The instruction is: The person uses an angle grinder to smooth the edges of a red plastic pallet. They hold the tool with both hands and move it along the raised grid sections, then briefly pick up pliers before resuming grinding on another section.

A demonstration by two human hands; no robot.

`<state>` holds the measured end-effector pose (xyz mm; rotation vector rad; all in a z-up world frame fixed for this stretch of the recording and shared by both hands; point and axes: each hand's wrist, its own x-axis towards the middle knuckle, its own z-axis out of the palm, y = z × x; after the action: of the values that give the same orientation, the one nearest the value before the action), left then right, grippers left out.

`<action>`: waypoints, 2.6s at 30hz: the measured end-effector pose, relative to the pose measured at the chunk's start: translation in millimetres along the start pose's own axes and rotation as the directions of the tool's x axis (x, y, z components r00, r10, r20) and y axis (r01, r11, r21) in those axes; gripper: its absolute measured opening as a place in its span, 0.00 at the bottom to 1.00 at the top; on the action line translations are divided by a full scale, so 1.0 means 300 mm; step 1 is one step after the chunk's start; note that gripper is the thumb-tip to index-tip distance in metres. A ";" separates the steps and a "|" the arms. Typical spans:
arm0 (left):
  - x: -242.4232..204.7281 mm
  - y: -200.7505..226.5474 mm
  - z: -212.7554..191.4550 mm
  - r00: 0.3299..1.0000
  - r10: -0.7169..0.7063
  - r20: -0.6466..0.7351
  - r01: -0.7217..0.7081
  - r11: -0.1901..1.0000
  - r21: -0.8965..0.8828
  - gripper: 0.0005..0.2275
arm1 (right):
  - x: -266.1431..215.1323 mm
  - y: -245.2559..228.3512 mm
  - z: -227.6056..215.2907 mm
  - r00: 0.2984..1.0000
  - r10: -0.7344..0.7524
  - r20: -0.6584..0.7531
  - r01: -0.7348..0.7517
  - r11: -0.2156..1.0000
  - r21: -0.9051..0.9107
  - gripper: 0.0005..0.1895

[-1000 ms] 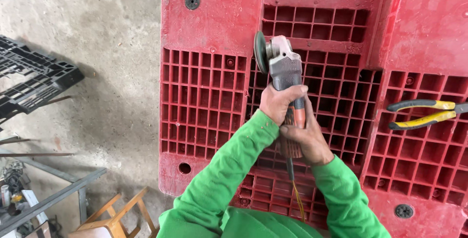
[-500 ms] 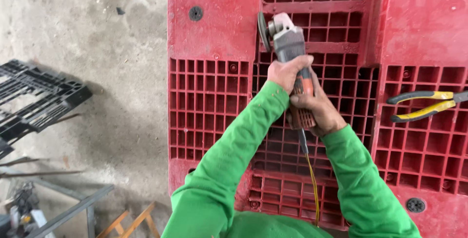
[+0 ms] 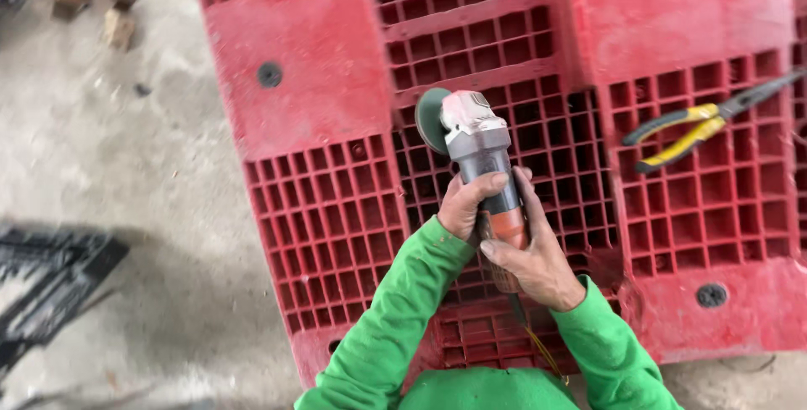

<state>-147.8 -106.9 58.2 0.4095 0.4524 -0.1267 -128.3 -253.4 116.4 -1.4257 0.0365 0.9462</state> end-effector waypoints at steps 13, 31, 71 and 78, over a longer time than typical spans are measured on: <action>0.097 0.128 0.075 0.928 -0.141 0.345 0.159 0.987 -0.025 0.34 | 0.025 -0.054 -0.005 0.993 0.073 0.092 -0.103 0.921 0.377 0.34; 0.586 0.310 0.030 0.970 -0.238 0.051 0.238 0.971 0.007 0.17 | 0.480 -0.226 0.040 0.949 -0.067 -0.308 0.041 0.995 -0.090 0.46; 0.635 0.310 0.017 0.976 -0.218 0.029 0.219 0.975 -0.040 0.20 | 0.550 -0.177 0.010 0.931 -0.178 -0.320 0.138 0.980 -0.144 0.37; 0.605 0.349 0.018 0.967 -0.254 0.023 0.252 0.966 0.059 0.21 | 0.529 -0.174 0.067 0.917 -0.155 -0.368 0.132 0.987 -0.086 0.38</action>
<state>38.2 -19.0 18.3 0.4024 0.4710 -0.3934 -5.6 -145.6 76.2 -1.6250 0.1865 0.5476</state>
